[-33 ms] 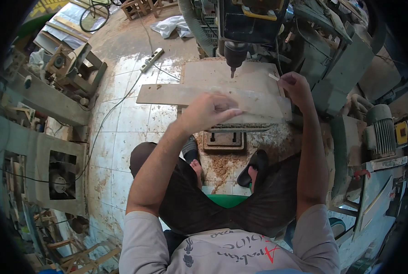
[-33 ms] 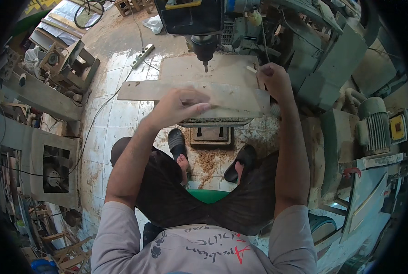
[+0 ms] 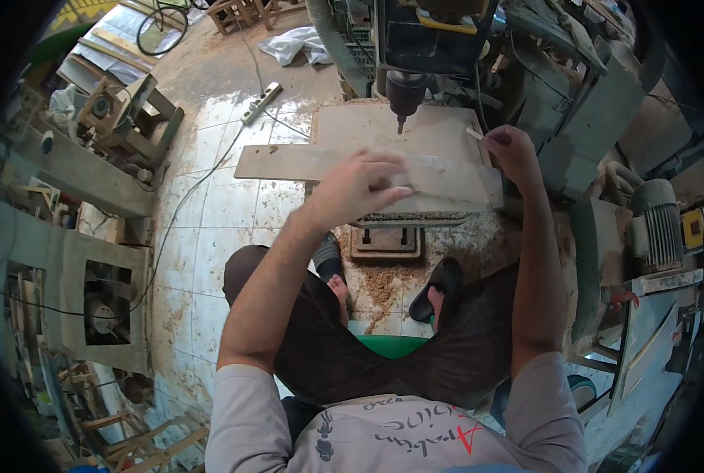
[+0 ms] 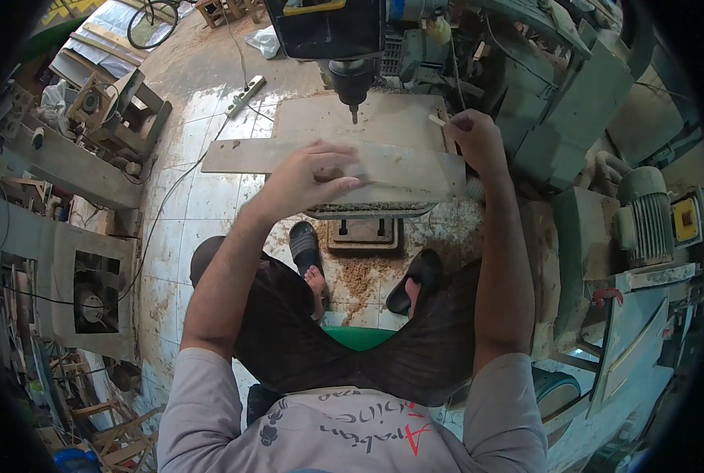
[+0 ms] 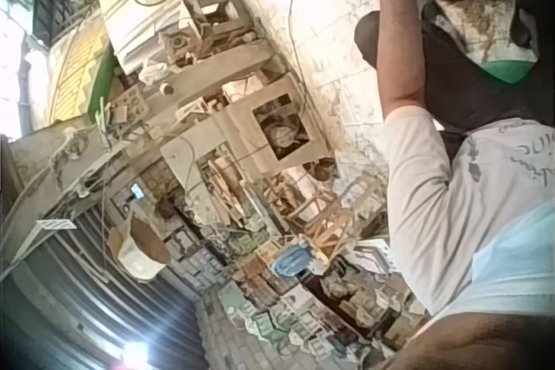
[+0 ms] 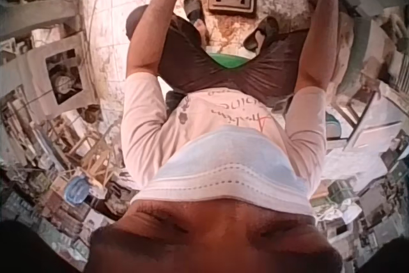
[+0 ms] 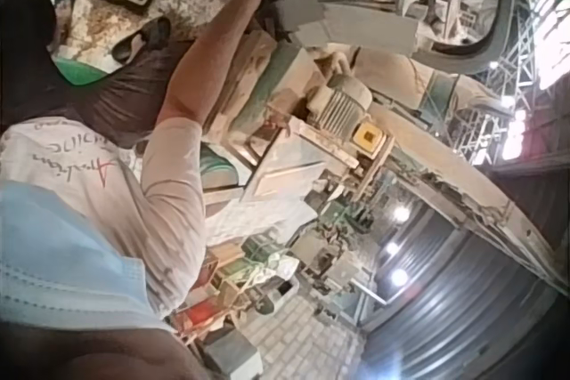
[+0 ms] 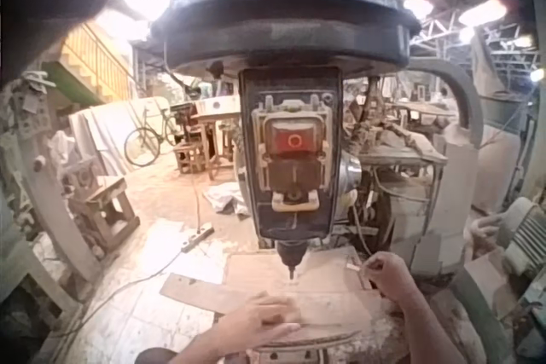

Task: The person uses a drill press to drill multiple holes into a wooden plank, repositioning the board and using the manual lever to lower the drill bit between each hole.

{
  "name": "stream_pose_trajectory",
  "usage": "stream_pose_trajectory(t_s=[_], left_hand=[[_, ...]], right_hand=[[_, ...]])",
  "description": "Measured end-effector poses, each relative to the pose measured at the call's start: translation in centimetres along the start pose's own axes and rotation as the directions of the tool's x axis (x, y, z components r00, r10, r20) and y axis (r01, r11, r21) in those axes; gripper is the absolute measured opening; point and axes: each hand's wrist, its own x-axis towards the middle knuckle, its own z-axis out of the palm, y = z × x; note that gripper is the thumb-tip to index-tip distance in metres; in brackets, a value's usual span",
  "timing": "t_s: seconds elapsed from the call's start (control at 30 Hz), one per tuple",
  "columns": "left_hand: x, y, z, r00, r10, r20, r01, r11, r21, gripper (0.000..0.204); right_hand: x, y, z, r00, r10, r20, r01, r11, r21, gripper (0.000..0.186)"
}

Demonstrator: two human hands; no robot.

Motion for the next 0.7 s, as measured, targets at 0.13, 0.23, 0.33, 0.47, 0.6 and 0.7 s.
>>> stream_pose_trajectory(t_s=[0.13, 0.23, 0.33, 0.47, 0.6, 0.7], left_hand=[[0.1, -1.6, 1.0, 0.909, 0.293, -0.296, -0.091, 0.833, 0.546, 0.057], [0.4, -1.8, 1.1, 0.905, 0.285, -0.315, -0.059, 0.818, 0.572, 0.055], [0.6, -1.7, 0.9, 0.904, 0.278, -0.324, -0.045, 0.816, 0.577, 0.054], [0.7, -2.2, 0.9, 0.899, 0.274, -0.340, -0.035, 0.821, 0.570, 0.051], [0.4, -2.2, -0.1, 0.899, 0.269, -0.346, -0.021, 0.815, 0.580, 0.050], [-0.4, -2.0, -1.0, 0.902, 0.271, -0.335, -0.053, 0.841, 0.538, 0.048]], right_hand=[[0.2, 0.1, -0.4, 0.991, 0.121, 0.064, -0.107, 0.975, -0.196, 0.024], [0.1, 0.8, -0.2, 0.990, 0.116, 0.079, -0.099, 0.975, -0.197, 0.025], [0.4, 1.6, -0.3, 0.979, 0.132, 0.157, -0.112, 0.985, -0.132, 0.025], [0.3, 1.9, -0.1, 0.975, 0.077, 0.208, -0.046, 0.988, -0.149, 0.023], [0.0, 1.4, 0.0, 0.983, 0.051, 0.179, -0.016, 0.981, -0.191, 0.023], [-0.4, 0.6, -0.6, 0.989, -0.106, 0.102, 0.120, 0.982, -0.145, 0.027]])
